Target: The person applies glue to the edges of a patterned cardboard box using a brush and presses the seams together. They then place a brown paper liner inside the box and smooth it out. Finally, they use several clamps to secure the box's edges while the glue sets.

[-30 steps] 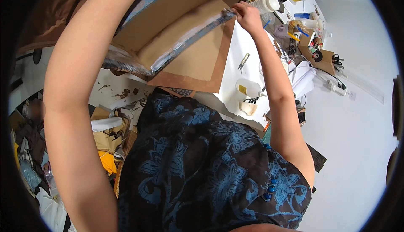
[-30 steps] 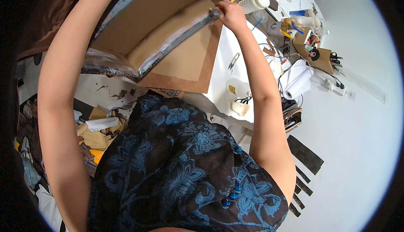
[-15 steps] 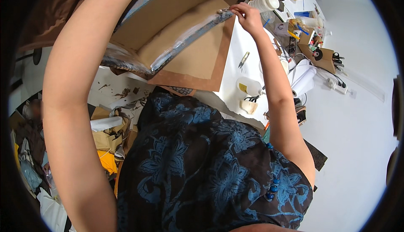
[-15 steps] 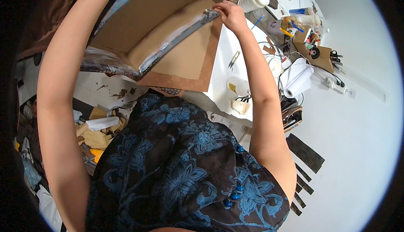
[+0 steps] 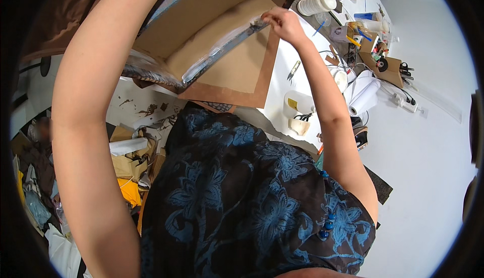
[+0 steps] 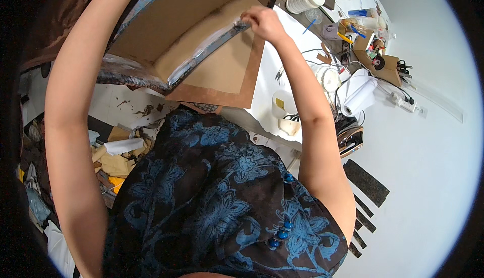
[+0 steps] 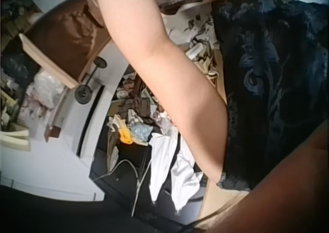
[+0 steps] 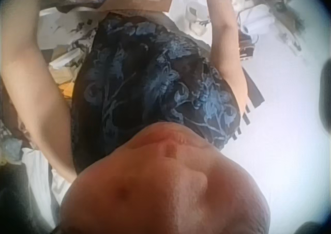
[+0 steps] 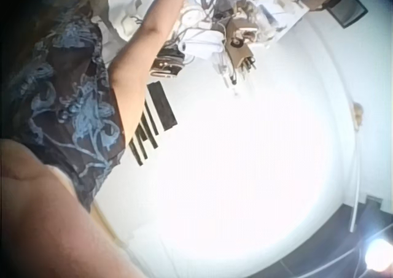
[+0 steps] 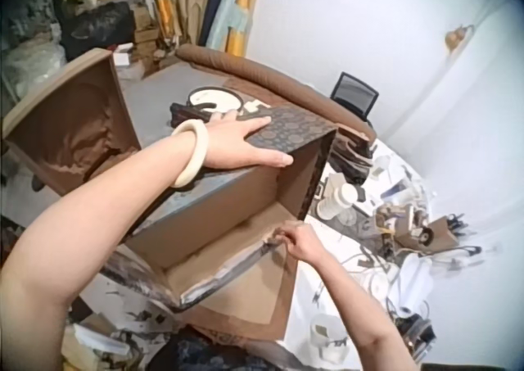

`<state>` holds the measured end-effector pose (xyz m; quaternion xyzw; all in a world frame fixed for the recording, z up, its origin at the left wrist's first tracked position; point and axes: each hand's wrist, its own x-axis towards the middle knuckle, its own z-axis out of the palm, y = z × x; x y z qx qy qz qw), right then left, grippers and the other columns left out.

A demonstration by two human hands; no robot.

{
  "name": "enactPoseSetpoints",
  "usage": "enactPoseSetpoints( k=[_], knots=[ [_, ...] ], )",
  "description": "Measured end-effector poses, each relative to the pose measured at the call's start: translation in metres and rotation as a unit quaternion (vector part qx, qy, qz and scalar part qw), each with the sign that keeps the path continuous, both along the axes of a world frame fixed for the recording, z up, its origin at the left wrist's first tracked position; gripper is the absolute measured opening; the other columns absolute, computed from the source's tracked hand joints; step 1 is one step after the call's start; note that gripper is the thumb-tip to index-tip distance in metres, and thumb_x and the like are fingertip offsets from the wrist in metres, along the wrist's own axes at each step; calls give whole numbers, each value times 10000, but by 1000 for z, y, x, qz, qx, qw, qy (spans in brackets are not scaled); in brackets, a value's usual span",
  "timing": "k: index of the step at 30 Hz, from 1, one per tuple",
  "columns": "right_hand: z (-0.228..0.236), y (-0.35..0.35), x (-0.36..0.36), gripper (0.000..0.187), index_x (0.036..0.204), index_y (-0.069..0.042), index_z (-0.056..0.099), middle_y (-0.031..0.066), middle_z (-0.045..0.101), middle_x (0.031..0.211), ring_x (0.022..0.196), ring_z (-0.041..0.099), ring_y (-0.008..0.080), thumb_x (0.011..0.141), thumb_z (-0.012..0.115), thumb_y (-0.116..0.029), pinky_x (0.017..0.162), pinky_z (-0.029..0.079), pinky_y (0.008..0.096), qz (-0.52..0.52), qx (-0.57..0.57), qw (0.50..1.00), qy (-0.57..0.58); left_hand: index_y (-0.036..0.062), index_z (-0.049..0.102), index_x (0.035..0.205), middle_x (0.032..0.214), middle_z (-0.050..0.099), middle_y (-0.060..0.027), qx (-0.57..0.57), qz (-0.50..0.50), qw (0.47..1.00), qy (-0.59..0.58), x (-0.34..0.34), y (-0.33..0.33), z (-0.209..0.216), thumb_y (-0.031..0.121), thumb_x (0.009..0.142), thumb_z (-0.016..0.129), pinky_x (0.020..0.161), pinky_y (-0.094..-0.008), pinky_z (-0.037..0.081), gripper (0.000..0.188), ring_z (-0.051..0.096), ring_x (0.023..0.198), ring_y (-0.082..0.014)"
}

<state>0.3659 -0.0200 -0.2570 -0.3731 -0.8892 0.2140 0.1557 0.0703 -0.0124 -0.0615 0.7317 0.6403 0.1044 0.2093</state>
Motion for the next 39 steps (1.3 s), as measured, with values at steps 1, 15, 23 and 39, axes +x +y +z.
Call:
enactPoseSetpoints(
  k=[1, 15, 23, 39],
  knots=[
    [-2, -5, -2, 118, 958, -52, 754, 143, 725, 875, 818, 691, 333, 856, 713, -95, 723, 552, 380, -16, -23, 1000, 12, 158, 329, 1611, 1633, 175, -358, 3, -2, 1000, -2, -1, 1, -1, 909, 700, 583, 1243, -540, 182, 1208, 186, 1521, -507],
    [-28, -68, -50, 117, 896, -30, 739, 188, 720, 840, 757, 700, 376, 866, 679, -126, 696, 574, 450, -53, 47, 996, 56, 156, 333, 1610, 1630, 184, -357, -2, 4, 1000, 1, 1, -2, -1, 904, 697, 593, 1243, -523, 191, 1208, 202, 1516, -508],
    [-26, -25, -13, 93, 896, -37, 742, 146, 737, 875, 791, 716, 337, 862, 669, -82, 710, 578, 420, -194, 79, 973, 98, 164, 321, 1616, 1630, 181, -359, 0, 8, 1000, 8, 4, -1, 1, 896, 712, 588, 1240, -528, 193, 1193, 192, 1519, -509],
    [7, -80, -76, 62, 935, -41, 726, 100, 706, 879, 828, 672, 321, 887, 705, -74, 729, 540, 422, 136, -76, 986, 62, 136, 329, 1610, 1637, 215, -327, 19, 4, 1000, 16, 1, 2, -5, 920, 697, 572, 1251, -516, 171, 1227, 187, 1532, -480]
  ],
)
